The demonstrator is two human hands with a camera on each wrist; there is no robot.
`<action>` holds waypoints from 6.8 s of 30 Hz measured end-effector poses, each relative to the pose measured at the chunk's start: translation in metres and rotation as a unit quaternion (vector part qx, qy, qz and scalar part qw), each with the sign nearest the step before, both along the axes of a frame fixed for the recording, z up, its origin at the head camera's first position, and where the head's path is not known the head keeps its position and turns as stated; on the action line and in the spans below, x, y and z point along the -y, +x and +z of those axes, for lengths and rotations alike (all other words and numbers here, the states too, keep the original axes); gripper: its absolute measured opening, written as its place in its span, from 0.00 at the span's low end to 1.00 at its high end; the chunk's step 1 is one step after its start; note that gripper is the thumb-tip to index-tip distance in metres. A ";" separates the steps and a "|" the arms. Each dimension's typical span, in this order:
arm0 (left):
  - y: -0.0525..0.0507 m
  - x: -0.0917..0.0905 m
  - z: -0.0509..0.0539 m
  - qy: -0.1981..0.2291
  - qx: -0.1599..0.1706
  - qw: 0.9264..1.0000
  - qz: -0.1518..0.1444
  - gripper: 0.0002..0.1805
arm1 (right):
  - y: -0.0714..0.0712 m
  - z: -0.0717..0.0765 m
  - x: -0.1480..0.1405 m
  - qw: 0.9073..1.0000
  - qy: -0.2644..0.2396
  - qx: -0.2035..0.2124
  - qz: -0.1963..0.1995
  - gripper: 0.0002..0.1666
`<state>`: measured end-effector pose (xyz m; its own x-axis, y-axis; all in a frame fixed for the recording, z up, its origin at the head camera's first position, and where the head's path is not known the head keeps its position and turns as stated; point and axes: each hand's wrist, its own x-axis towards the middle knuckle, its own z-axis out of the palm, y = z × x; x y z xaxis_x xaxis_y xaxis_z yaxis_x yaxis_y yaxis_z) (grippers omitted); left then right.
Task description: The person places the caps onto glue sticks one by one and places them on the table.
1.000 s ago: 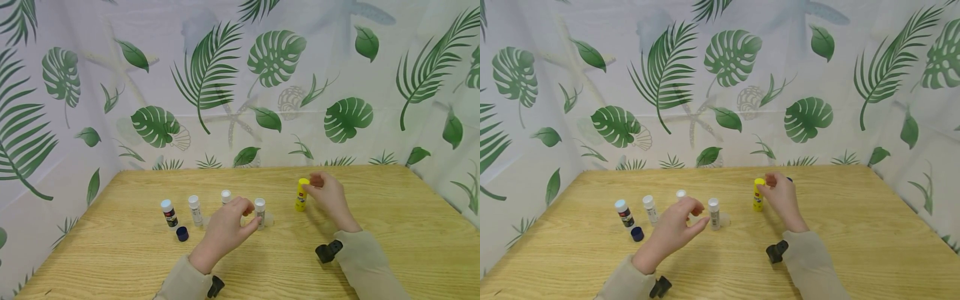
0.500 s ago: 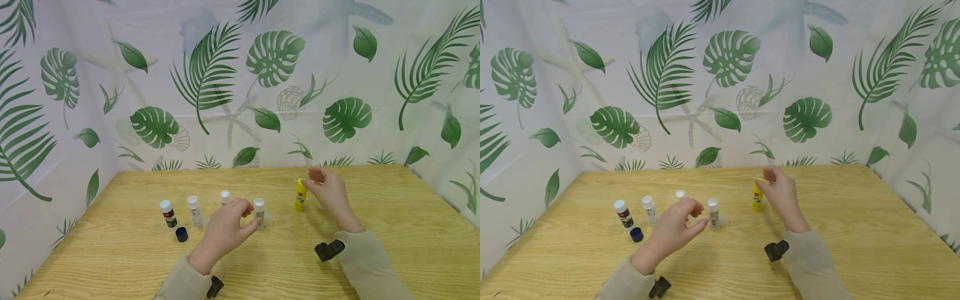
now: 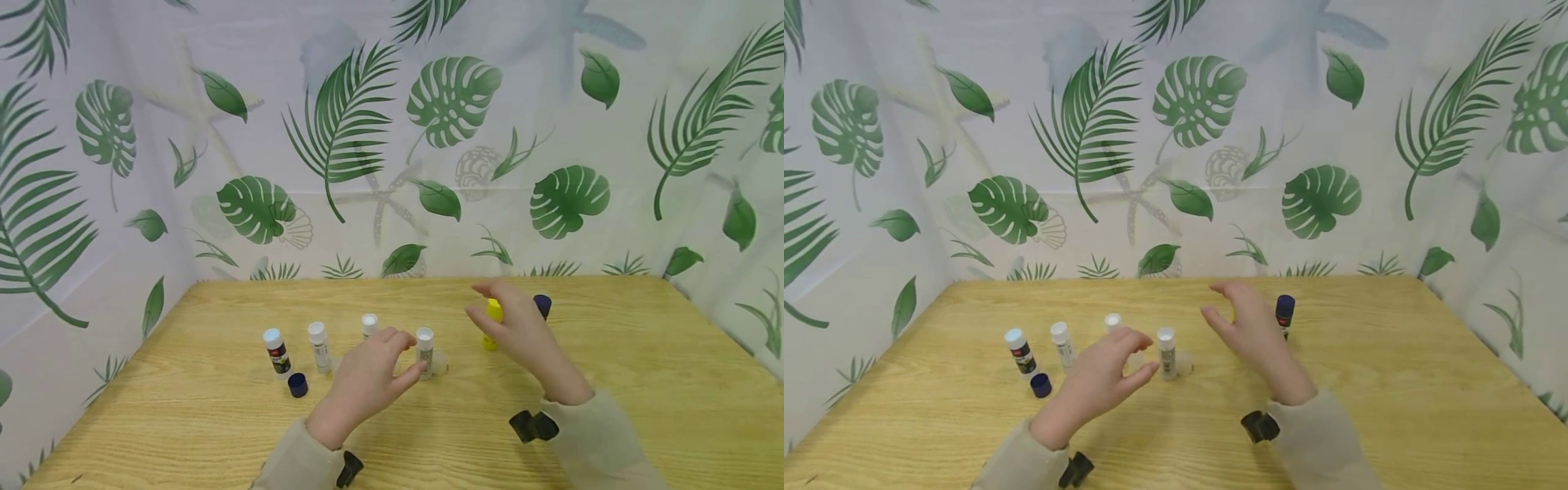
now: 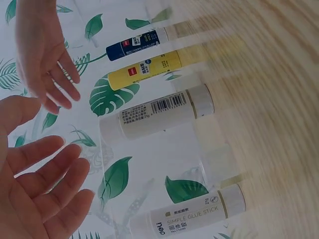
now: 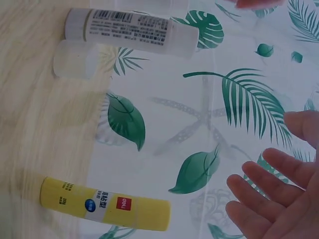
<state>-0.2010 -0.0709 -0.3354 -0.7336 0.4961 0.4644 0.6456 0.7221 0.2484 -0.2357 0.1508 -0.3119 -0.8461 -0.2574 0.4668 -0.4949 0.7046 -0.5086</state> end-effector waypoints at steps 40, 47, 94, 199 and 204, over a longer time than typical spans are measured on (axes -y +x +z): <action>-0.001 0.003 -0.004 -0.114 0.025 0.991 0.065 0.32 | 0.025 -0.020 0.006 0.985 0.169 -0.036 0.022 0.35; -0.001 0.005 -0.004 -0.117 0.041 0.989 0.082 0.34 | 0.026 -0.019 0.007 0.985 0.175 -0.002 0.006 0.39; -0.035 -0.024 -0.004 0.133 0.241 0.961 0.024 0.37 | 0.023 -0.022 0.007 0.987 0.156 0.025 0.001 0.39; -0.039 -0.016 -0.007 0.217 0.090 0.971 0.043 0.13 | 0.022 -0.026 0.009 0.988 0.144 0.043 0.026 0.31; -0.040 -0.015 -0.008 0.232 0.094 0.967 0.037 0.13 | 0.022 -0.025 0.009 0.988 0.143 0.046 0.023 0.31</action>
